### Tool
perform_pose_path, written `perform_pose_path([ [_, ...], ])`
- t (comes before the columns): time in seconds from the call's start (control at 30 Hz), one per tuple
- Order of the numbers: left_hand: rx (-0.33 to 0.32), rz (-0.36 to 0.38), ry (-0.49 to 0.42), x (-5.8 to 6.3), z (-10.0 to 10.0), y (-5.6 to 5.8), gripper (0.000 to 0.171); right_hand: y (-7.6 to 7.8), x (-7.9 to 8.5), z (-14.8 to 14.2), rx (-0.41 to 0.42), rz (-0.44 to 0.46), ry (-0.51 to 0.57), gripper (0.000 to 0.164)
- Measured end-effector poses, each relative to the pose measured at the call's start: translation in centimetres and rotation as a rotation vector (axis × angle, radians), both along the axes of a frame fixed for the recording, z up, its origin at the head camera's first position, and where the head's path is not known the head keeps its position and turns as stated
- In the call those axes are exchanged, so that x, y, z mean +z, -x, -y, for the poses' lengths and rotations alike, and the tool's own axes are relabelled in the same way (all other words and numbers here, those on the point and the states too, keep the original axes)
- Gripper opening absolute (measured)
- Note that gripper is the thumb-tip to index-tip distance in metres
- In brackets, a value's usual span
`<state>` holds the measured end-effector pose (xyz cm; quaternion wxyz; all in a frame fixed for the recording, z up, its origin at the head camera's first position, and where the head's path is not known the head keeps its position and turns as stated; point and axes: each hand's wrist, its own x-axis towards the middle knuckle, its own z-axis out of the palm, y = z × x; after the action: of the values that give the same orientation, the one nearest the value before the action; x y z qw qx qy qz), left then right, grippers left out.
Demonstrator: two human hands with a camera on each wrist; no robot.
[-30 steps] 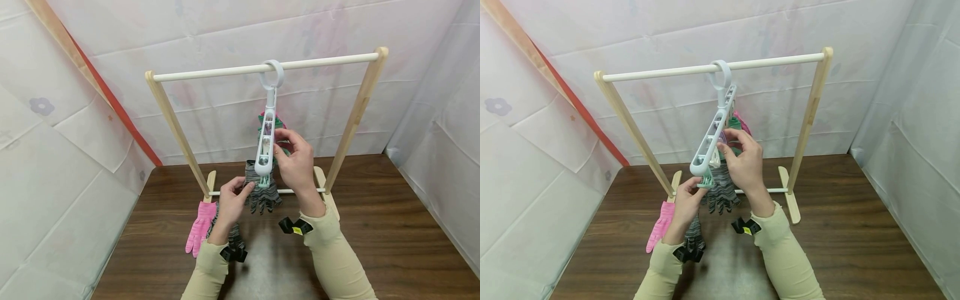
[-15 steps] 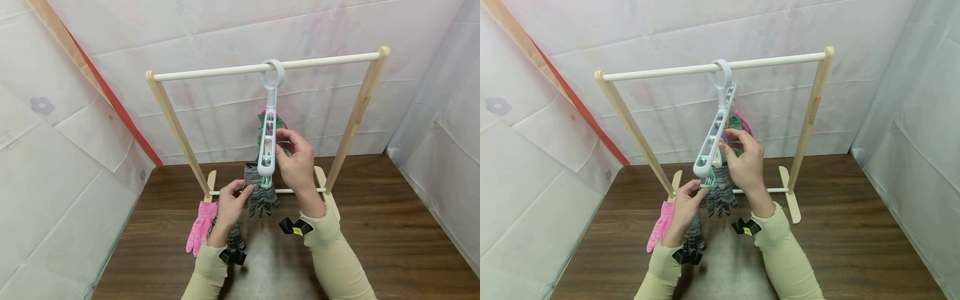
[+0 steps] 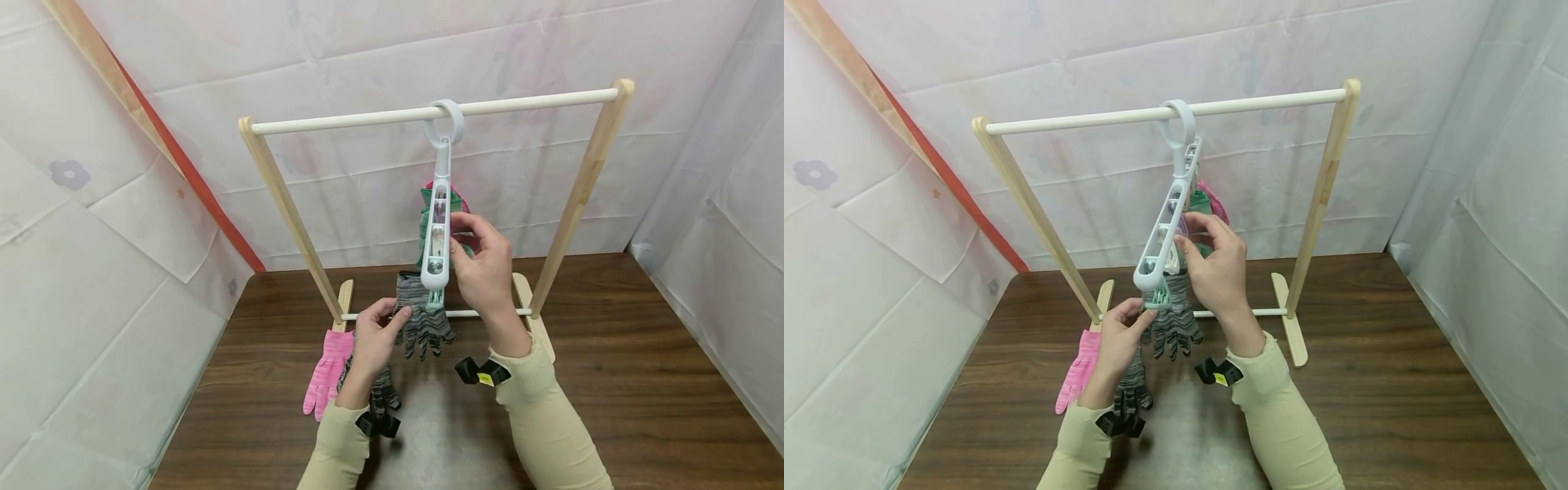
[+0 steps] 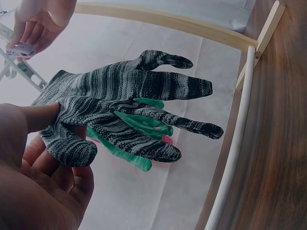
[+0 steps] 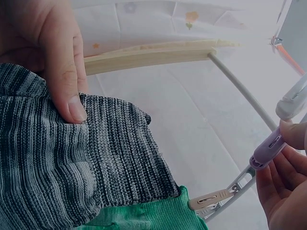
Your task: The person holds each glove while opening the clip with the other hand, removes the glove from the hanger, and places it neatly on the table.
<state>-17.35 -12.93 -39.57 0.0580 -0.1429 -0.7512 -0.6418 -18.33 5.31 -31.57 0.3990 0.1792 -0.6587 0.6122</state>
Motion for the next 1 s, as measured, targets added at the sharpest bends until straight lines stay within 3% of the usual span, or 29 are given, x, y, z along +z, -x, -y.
perform_pose_path([
  [0.6, 0.008, -0.031, -0.020, -0.7, 0.9, 0.0, 0.014, 0.0, -0.1, 0.2, -0.003, -0.001, -0.011, 0.030],
  [0.77, 0.008, -0.011, -0.026, -1.4, 1.1, 0.2, 0.014, 0.0, -0.1, 0.2, -0.005, -0.001, -0.011, 0.031],
  [1.0, 0.009, 0.018, 0.015, -1.0, 1.4, -0.3, 0.018, 0.1, -0.1, 0.2, -0.010, -0.001, -0.022, 0.031],
])
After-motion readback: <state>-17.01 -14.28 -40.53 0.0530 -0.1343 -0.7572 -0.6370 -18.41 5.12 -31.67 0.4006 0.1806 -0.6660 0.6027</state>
